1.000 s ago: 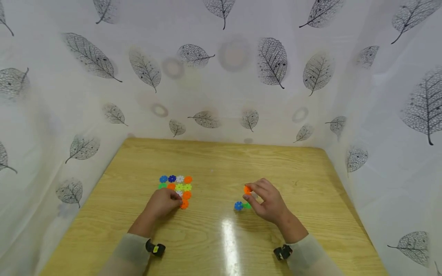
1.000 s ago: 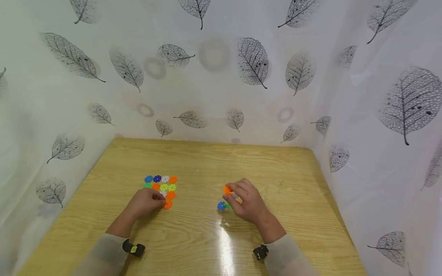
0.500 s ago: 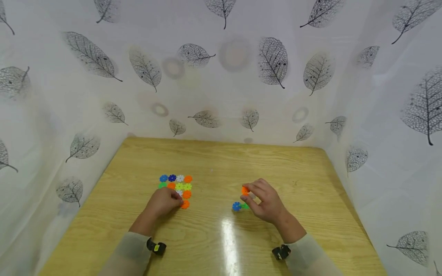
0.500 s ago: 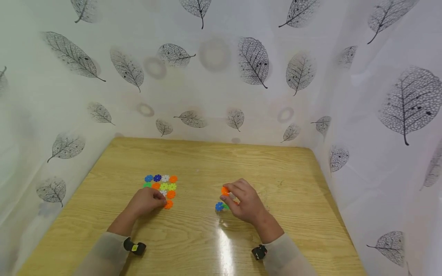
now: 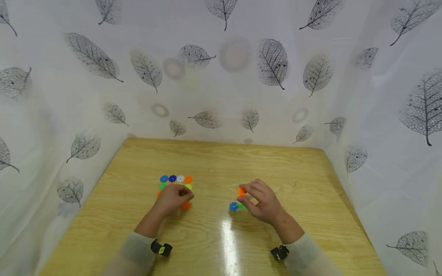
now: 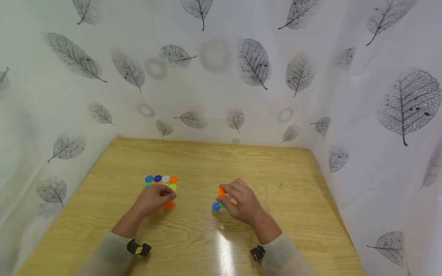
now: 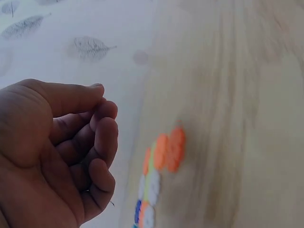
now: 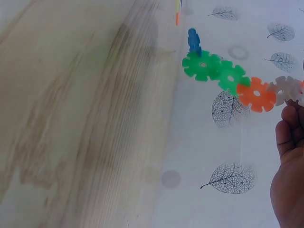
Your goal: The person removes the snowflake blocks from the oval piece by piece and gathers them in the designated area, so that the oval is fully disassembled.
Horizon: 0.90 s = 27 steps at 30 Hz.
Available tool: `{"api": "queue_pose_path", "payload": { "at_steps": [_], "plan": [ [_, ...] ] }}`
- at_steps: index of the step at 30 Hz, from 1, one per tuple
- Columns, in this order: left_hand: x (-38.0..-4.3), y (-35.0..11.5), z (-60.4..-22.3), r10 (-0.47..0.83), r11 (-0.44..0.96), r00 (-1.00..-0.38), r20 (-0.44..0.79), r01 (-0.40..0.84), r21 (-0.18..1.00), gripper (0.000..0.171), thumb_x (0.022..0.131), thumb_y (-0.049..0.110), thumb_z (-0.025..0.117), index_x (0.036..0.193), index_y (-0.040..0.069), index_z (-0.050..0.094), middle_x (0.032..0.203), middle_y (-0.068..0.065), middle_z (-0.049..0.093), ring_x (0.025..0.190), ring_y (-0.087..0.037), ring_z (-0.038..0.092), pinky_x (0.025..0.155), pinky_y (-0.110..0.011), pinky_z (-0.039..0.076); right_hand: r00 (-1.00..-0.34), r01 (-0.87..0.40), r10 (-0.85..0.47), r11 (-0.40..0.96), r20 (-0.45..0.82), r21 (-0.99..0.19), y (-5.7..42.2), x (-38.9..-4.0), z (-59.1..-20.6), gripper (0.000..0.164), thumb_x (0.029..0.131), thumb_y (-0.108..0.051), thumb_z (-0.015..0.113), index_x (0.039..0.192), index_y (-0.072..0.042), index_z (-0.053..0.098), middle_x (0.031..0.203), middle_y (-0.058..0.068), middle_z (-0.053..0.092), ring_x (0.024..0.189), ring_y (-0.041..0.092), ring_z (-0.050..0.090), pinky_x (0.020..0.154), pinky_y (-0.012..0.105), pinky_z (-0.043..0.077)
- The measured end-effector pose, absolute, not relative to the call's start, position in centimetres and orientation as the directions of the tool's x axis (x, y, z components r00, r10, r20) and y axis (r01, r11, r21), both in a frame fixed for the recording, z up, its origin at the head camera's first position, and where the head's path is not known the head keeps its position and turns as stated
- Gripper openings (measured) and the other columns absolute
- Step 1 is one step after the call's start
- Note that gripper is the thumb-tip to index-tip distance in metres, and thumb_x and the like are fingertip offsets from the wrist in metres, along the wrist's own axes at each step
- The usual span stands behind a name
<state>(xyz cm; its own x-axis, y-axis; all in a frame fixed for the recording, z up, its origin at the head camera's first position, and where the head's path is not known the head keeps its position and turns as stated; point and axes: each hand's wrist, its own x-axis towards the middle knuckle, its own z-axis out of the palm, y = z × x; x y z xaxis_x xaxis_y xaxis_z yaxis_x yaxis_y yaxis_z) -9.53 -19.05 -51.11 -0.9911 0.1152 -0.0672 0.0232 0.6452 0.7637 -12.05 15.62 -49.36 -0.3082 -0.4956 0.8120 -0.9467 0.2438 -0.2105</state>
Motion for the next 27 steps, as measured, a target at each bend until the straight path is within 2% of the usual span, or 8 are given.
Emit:
{"api": "queue_pose_path", "payload": {
  "at_steps": [3,10,12,17,22,27],
  "plan": [
    [-9.4,-17.9,-50.3,0.168,0.614,-0.985,-0.046,0.068,0.787,0.011,0.097,0.028,0.076,0.097,0.018,0.080,0.090,0.009,0.073,0.082,-0.010,0.066,0.075,-0.034,0.056,-0.298,-0.950,-0.502,0.238,0.812,-0.202,15.5,-12.0,-49.4,0.037,0.103,-0.029,0.069,0.119,0.003,0.073,0.100,0.005,0.074,0.084,0.021,0.064,0.073,0.033,0.053],
    [-8.8,-15.2,-48.7,0.295,0.544,-0.956,-0.006,0.162,0.823,0.022,0.102,0.034,0.068,0.104,0.016,0.080,0.094,0.003,0.073,0.080,-0.014,0.065,0.070,-0.035,0.054,-0.270,-0.959,-0.520,0.216,0.811,-0.181,15.2,-11.9,-49.2,0.038,0.102,-0.029,0.069,0.121,0.003,0.073,0.099,0.005,0.073,0.083,0.020,0.064,0.071,0.032,0.053],
    [-8.8,-14.5,-48.5,0.315,0.518,-0.949,-0.006,0.166,0.839,0.023,0.103,0.037,0.067,0.101,0.018,0.079,0.094,-0.001,0.074,0.078,-0.017,0.065,0.067,-0.035,0.054,-0.259,-0.963,-0.524,0.203,0.812,-0.176,15.0,-11.9,-49.1,0.038,0.102,-0.028,0.070,0.121,0.004,0.073,0.100,0.005,0.073,0.083,0.020,0.064,0.072,0.032,0.053],
    [-9.1,-13.0,-48.3,0.347,0.442,-0.938,0.007,0.170,0.881,0.029,0.104,0.045,0.062,0.096,0.021,0.078,0.089,-0.002,0.073,0.076,-0.019,0.066,0.066,-0.034,0.057,-0.243,-0.968,-0.537,0.193,0.807,-0.163,14.5,-11.8,-49.1,0.038,0.099,-0.027,0.074,0.121,0.003,0.073,0.102,0.006,0.073,0.084,0.020,0.064,0.073,0.032,0.054],
    [-9.2,-11.7,-48.4,0.375,0.344,-0.926,0.031,0.171,0.923,0.034,0.106,0.044,0.060,0.099,0.017,0.078,0.091,-0.003,0.073,0.084,-0.031,0.070,0.073,-0.041,0.060,-0.242,-0.967,-0.559,0.202,0.793,-0.153,14.1,-11.8,-49.0,0.040,0.098,-0.029,0.075,0.123,0.002,0.072,0.104,0.005,0.073,0.085,0.018,0.064,0.074,0.031,0.054],
    [-9.2,-10.8,-48.4,0.400,0.338,-0.915,0.049,0.197,0.920,0.036,0.106,0.045,0.059,0.094,0.016,0.077,0.086,-0.002,0.072,0.080,-0.028,0.069,0.070,-0.038,0.058,-0.238,-0.967,-0.578,0.214,0.781,-0.136,13.8,-11.8,-48.9,0.042,0.097,-0.031,0.076,0.124,0.002,0.072,0.106,0.005,0.074,0.086,0.018,0.064,0.075,0.033,0.054]
  ]
}}
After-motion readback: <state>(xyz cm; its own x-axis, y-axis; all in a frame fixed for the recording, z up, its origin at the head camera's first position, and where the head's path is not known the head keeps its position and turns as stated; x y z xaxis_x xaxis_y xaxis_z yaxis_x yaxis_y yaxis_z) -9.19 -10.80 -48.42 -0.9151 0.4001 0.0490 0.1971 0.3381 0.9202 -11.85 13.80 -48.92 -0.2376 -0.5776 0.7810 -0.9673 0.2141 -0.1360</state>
